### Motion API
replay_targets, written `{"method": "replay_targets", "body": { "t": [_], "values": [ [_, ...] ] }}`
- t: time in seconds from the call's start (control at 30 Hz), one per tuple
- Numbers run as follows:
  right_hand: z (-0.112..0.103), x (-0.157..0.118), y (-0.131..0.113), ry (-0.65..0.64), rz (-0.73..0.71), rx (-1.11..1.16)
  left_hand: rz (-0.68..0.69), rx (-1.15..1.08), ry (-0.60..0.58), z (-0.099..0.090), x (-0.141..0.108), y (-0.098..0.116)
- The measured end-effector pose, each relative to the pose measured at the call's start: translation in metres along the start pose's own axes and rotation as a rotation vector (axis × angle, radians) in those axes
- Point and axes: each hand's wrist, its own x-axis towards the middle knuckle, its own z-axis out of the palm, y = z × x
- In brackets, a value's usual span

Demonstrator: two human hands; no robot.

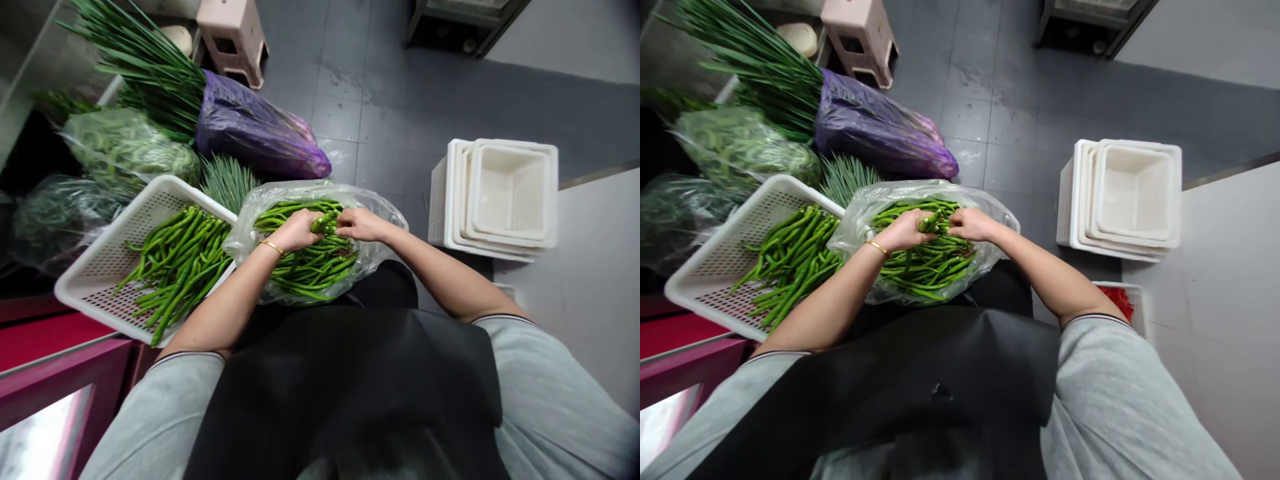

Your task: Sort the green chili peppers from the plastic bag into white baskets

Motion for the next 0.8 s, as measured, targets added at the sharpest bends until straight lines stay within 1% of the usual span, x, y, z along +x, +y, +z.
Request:
{"method": "replay_targets", "body": {
  "t": [0.07,0.13,0.2,0.27,0.3,0.37,0.43,0.5,0.53,0.57,0.6,0.67,0.73,0.8],
  "values": [
    [-0.017,-0.004,-0.011,0.103,0.047,-0.06,-0.027,0.026,0.003,0.004,0.006,0.001],
    [-0.023,-0.003,-0.02,0.149,0.143,-0.125,-0.097,0.092,0.068,0.006,0.009,0.007],
    [-0.019,0.0,-0.021,0.16,0.278,-0.169,-0.178,0.179,0.151,0.002,0.007,0.018],
    [-0.006,0.001,-0.018,0.13,0.401,-0.198,-0.237,0.257,0.204,-0.009,0.001,0.029],
    [0.003,0.0,-0.018,0.099,0.425,-0.211,-0.237,0.283,0.216,-0.015,-0.003,0.032],
    [0.024,-0.003,-0.021,0.016,0.381,-0.234,-0.2,0.312,0.21,-0.026,-0.01,0.035],
    [0.044,-0.005,-0.029,-0.094,0.277,-0.244,-0.145,0.324,0.158,-0.027,-0.015,0.033],
    [0.055,-0.002,-0.036,-0.205,0.217,-0.221,-0.081,0.321,0.07,-0.018,-0.017,0.027],
    [0.056,0.0,-0.037,-0.247,0.215,-0.204,-0.036,0.31,0.021,-0.01,-0.017,0.023],
    [0.053,0.003,-0.036,-0.267,0.223,-0.189,0.016,0.291,-0.021,-0.002,-0.017,0.019],
    [0.047,0.006,-0.033,-0.261,0.226,-0.173,0.07,0.266,-0.053,0.006,-0.015,0.015],
    [0.03,0.009,-0.025,-0.197,0.192,-0.131,0.151,0.198,-0.084,0.019,-0.011,0.006],
    [0.013,0.007,-0.018,-0.113,0.124,-0.07,0.162,0.111,-0.081,0.022,-0.007,-0.001],
    [0.002,0.003,-0.016,-0.046,0.106,-0.02,0.139,0.035,-0.049,0.017,-0.004,-0.007]
  ]
}}
